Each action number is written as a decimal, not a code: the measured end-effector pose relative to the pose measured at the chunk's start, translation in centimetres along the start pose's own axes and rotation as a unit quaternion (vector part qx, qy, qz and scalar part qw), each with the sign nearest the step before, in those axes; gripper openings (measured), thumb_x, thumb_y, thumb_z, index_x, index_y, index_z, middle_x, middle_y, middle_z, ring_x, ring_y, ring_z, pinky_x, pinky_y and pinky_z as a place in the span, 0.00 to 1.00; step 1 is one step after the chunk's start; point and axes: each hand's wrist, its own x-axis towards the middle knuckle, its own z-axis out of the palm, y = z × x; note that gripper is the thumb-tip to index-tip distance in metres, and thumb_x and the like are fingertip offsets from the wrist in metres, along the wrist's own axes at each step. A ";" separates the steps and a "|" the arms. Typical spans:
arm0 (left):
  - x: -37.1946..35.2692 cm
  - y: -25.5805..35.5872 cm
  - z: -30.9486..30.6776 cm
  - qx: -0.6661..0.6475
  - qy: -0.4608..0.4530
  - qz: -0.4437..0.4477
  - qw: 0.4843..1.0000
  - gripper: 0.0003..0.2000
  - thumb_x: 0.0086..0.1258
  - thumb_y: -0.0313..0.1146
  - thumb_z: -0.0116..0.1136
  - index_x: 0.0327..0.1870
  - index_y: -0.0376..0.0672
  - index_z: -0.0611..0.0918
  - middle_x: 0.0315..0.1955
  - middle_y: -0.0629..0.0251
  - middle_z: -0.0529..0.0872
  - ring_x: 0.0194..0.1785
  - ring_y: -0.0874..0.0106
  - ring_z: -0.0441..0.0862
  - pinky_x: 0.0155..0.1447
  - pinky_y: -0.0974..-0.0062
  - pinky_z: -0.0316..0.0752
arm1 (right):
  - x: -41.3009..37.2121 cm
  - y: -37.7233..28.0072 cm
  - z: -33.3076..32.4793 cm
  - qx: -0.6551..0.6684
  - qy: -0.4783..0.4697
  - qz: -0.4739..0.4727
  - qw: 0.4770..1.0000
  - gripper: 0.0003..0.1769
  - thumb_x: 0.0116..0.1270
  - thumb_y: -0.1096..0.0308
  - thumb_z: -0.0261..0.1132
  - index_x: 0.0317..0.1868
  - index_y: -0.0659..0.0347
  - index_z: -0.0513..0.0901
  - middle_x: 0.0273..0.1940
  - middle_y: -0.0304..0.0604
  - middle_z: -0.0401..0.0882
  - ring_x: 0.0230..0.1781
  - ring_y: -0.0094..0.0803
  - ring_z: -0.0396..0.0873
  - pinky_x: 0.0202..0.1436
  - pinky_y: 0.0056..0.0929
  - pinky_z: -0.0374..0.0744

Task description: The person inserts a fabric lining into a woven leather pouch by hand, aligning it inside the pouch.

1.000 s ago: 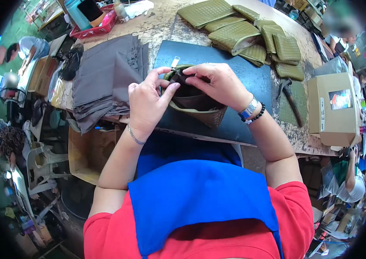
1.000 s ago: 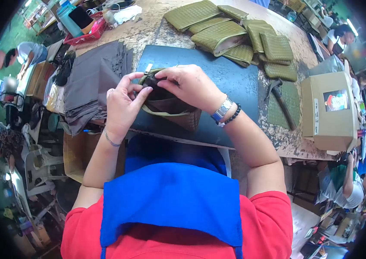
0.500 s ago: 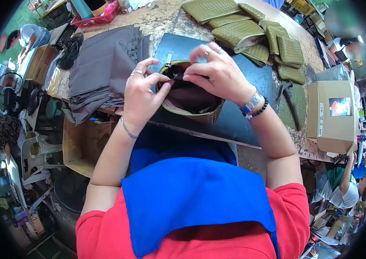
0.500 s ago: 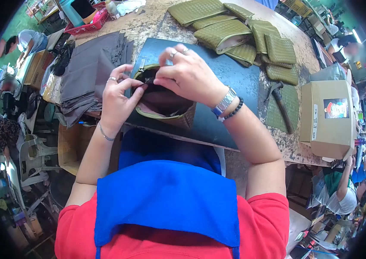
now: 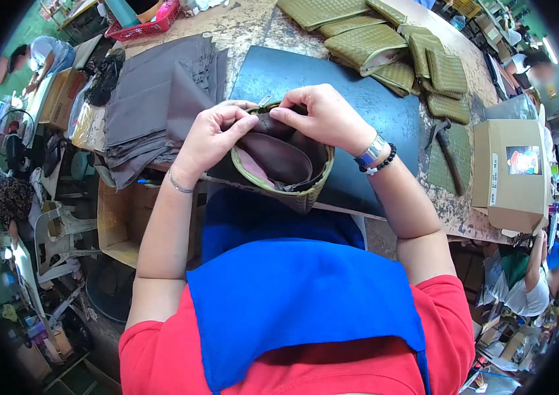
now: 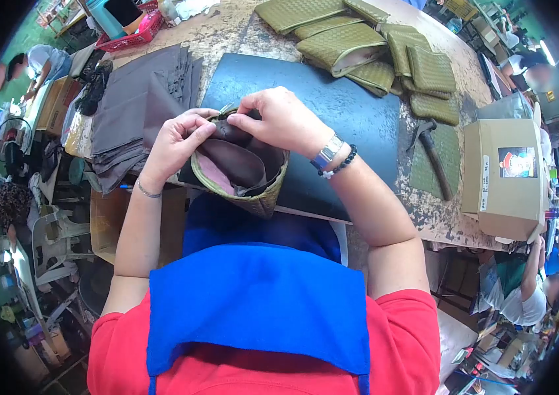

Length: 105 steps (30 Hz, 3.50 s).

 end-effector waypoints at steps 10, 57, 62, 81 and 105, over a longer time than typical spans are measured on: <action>-0.2 -0.2 1.9 0.052 0.125 0.068 0.988 0.03 0.68 0.25 0.66 0.34 0.35 0.86 0.43 0.62 0.89 0.42 0.80 0.80 0.49 0.81 0.75 | -0.2 0.8 0.6 0.164 0.042 0.092 0.981 0.10 0.63 0.63 0.72 0.37 0.62 0.90 0.33 0.43 0.89 0.31 0.22 0.84 0.37 0.24 0.81; 2.7 2.5 1.3 -0.047 0.023 0.035 0.998 0.29 0.68 0.21 0.64 0.68 0.40 0.63 0.46 0.58 0.85 0.51 0.75 0.81 0.59 0.77 0.74 | 0.7 0.8 -1.8 0.126 -0.030 0.022 0.991 0.20 0.65 0.65 0.69 0.56 0.57 0.78 0.34 0.37 0.81 0.33 0.19 0.77 0.35 0.22 0.76; 1.1 2.6 -1.0 -0.095 0.097 0.027 0.990 0.43 0.74 0.70 0.37 0.80 0.47 0.52 0.77 0.51 0.57 0.80 0.59 0.53 0.79 0.50 0.42 | -1.9 1.3 -4.3 0.294 0.111 0.188 0.931 0.30 0.70 0.68 0.60 0.71 0.51 0.64 0.47 0.39 0.77 0.37 0.23 0.79 0.37 0.25 0.84; 1.6 1.1 3.4 0.165 0.099 0.146 0.970 0.27 0.76 0.28 0.54 0.74 0.34 0.62 0.69 0.53 0.69 0.73 0.66 0.65 0.76 0.66 0.56 | -1.0 -1.6 0.3 -0.105 0.150 -0.075 0.980 0.21 0.58 0.61 0.73 0.48 0.60 0.79 0.39 0.49 0.82 0.41 0.48 0.82 0.47 0.41 0.79; 1.4 3.1 2.6 0.526 0.172 0.202 0.808 0.08 0.61 0.37 0.71 0.40 0.51 0.88 0.41 0.74 0.85 0.35 0.74 0.79 0.60 0.63 0.63 | -0.9 0.2 0.0 0.084 0.114 -0.019 0.990 0.12 0.63 0.62 0.73 0.36 0.61 0.83 0.31 0.47 0.85 0.32 0.39 0.85 0.38 0.32 0.80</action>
